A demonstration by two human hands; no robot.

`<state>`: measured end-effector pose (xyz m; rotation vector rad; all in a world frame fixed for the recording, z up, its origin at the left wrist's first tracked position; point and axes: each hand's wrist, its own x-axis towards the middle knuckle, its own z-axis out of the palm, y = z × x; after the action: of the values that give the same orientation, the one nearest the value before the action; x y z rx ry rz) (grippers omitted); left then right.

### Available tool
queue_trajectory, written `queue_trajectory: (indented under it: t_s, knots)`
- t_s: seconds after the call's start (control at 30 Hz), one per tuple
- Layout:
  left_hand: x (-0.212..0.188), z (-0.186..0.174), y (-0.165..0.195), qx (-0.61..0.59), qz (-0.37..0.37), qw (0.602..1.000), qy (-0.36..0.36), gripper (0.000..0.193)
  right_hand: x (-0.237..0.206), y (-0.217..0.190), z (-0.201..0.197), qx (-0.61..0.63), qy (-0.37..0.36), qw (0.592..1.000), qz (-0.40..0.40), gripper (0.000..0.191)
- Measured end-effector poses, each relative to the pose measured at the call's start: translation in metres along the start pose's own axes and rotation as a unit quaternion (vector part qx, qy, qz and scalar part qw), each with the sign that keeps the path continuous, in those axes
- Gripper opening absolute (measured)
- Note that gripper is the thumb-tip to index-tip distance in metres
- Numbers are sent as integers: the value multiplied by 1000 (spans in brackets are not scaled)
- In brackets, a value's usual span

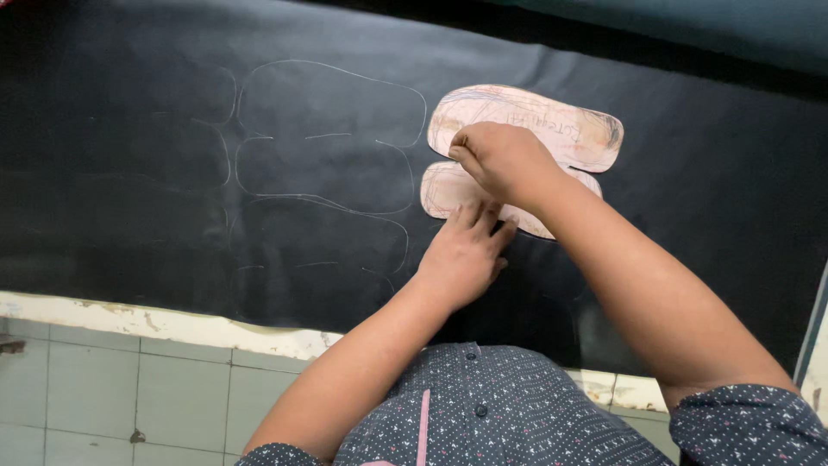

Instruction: The person places cardboard sole-shaped templates on a black sheet laid on a work table and traces around them with a pen, repositioning the templates to draw outlines at different spots on the sheet. They hold each template steady with one hand while tracing with the other.

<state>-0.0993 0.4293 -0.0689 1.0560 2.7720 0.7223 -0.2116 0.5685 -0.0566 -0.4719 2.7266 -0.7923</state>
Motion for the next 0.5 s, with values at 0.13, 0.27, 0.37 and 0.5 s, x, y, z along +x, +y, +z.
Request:
queue_trajectory:
  t_s: [0.13,0.27,0.37,0.5]
  knots:
    - [-1,-1,0,-3,1,1000,18,65,9,-5,6,3,17,999,-42,25]
    - [1,-4,-1,3,-1,1000,-15,67,37,-3,13,35,48,996,-59,22]
    - [4,-8,-1,7,-1,999,-40,71,54,1,9,45,110,990,-83,20]
    - [7,-13,2,0,-6,999,-52,72,62,9,-12,64,142,986,-62,19]
